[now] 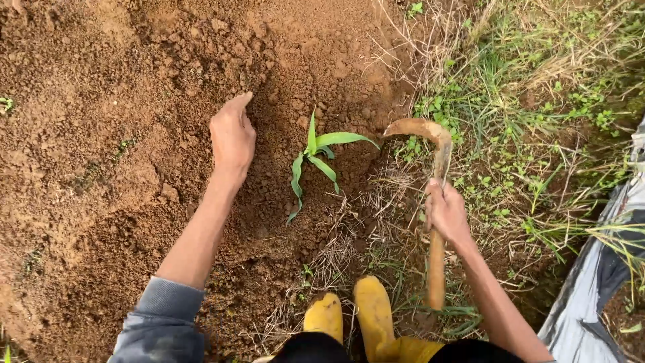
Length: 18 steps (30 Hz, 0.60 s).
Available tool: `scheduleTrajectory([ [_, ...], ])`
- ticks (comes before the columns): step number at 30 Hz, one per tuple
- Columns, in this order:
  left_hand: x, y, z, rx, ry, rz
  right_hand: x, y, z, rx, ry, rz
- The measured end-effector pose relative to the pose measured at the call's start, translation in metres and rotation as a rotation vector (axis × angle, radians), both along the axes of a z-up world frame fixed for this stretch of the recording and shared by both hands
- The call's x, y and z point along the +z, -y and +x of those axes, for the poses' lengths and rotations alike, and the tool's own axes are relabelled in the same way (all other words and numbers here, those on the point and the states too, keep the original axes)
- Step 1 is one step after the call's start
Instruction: The person uses a hoe to dig a hole in the soil and places a small green seedling into it. They then use the hoe and their hands to cover the base of the plant with soil, patting it down to secure it in place.
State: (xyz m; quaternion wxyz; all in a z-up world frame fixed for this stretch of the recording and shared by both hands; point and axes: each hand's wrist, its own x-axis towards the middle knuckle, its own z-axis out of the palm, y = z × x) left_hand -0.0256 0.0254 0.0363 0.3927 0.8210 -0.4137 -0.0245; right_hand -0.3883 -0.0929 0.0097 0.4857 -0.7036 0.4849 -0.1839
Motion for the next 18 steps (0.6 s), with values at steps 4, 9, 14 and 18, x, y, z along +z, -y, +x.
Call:
scheduleTrajectory([
  [4, -0.007, -0.008, -0.017, -0.212, 0.149, 0.107, 0.004, 0.01, -0.044, -0.072, -0.046, -0.064],
  [9, -0.016, -0.019, -0.027, -0.298, 0.224, 0.274, 0.049, -0.001, -0.066, -0.197, 0.019, -0.108],
  [14, 0.004, -0.014, -0.036, -0.221, -0.057, 0.094, 0.083, 0.015, -0.054, -0.238, -0.083, -0.13],
  [18, 0.042, -0.001, -0.071, -0.282, -0.109, 0.023, 0.114, 0.04, -0.035, -0.11, -0.21, -0.21],
])
